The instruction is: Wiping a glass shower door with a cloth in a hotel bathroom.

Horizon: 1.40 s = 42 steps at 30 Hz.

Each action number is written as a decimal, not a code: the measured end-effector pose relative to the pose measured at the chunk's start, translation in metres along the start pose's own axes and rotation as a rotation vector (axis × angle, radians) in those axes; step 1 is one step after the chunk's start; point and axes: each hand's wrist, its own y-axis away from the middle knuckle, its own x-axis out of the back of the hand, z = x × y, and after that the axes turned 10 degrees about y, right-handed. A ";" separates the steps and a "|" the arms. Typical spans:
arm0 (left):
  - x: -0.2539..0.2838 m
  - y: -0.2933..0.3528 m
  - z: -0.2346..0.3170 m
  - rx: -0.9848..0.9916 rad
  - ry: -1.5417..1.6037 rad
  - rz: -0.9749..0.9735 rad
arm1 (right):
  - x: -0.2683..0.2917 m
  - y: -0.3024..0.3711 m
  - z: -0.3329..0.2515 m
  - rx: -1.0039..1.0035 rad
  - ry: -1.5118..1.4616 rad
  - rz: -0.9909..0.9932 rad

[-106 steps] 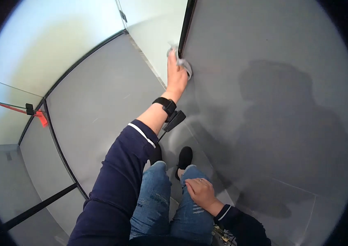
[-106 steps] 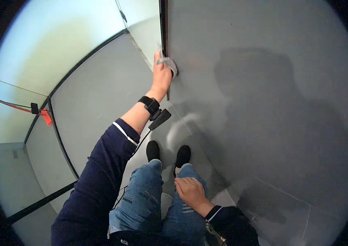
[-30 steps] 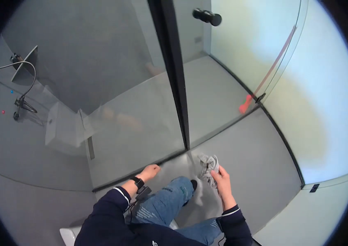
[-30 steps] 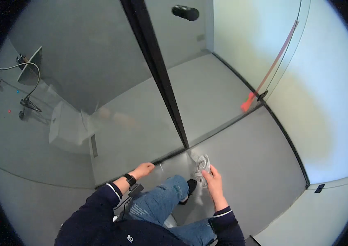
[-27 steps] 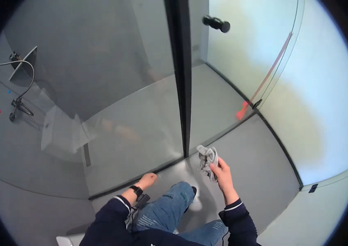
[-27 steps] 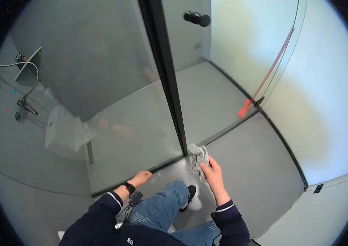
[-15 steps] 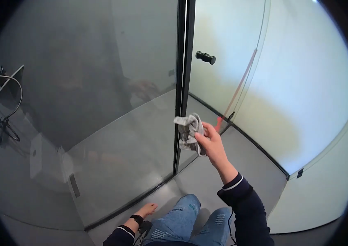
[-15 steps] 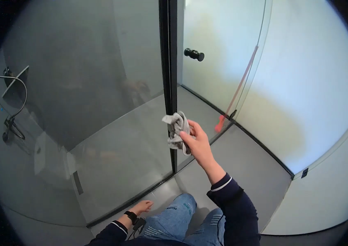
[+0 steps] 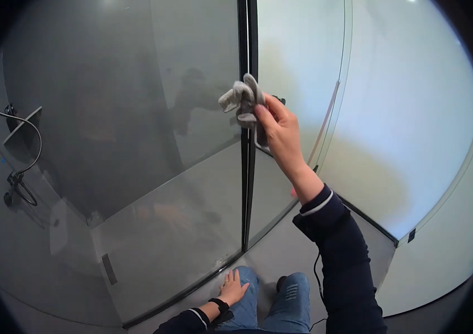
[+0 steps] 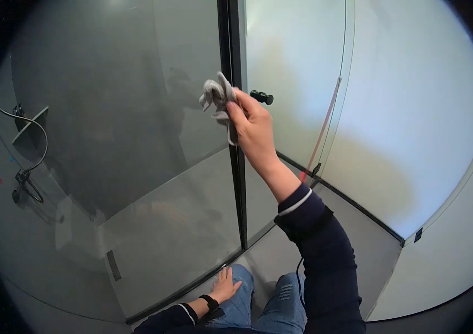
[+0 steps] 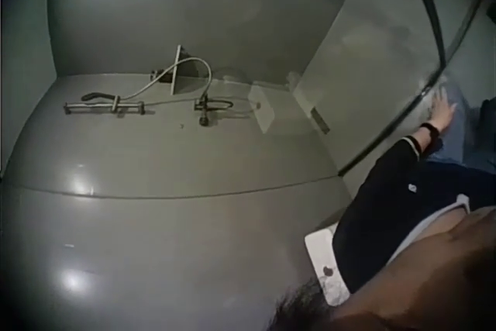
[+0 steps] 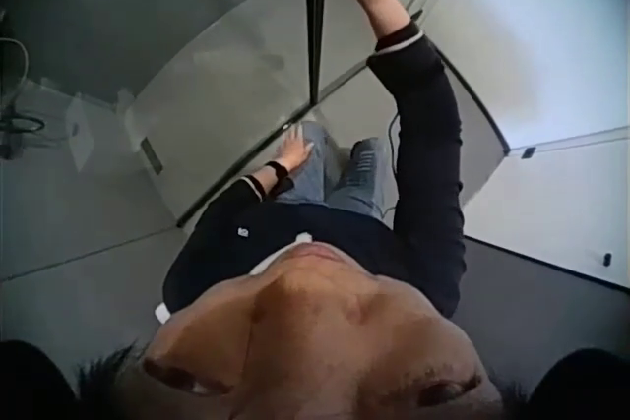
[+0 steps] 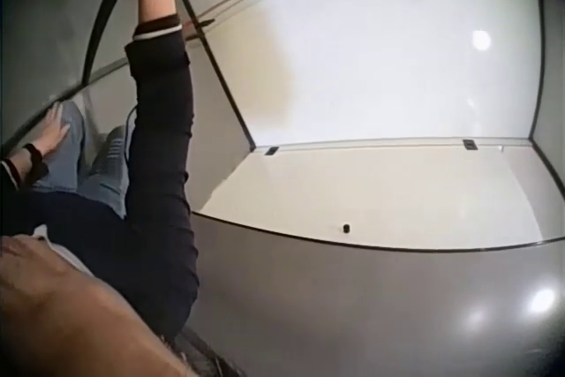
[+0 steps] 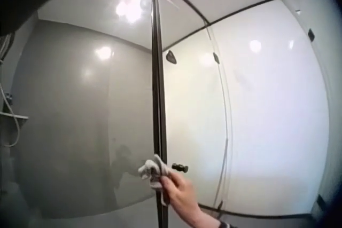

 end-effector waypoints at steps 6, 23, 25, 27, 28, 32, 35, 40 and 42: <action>0.017 0.005 -0.022 0.009 0.002 0.112 | -0.023 -0.064 0.004 0.499 0.368 0.305; 0.038 0.023 -0.049 0.085 -0.012 0.344 | -0.039 -0.106 0.031 0.728 1.122 0.211; 0.041 0.026 -0.053 0.107 -0.011 0.403 | -0.046 -0.106 0.032 0.732 1.076 0.208; 0.041 0.028 -0.056 0.127 -0.023 0.437 | -0.051 -0.109 0.034 0.725 0.990 0.212; 0.041 0.030 -0.057 0.136 -0.039 0.473 | -0.053 -0.111 0.034 0.719 0.911 0.224; 0.042 0.044 -0.072 0.134 -0.072 0.580 | -0.067 -0.119 0.034 0.664 0.795 0.328; 0.032 0.035 -0.080 0.167 -0.013 0.532 | -0.067 -0.126 0.051 0.695 0.772 0.362; 0.037 0.035 -0.062 0.222 0.016 0.436 | -0.067 -0.121 0.049 0.702 0.728 0.442; 0.035 0.034 -0.061 0.240 0.036 0.406 | -0.068 -0.120 0.043 0.653 0.751 0.399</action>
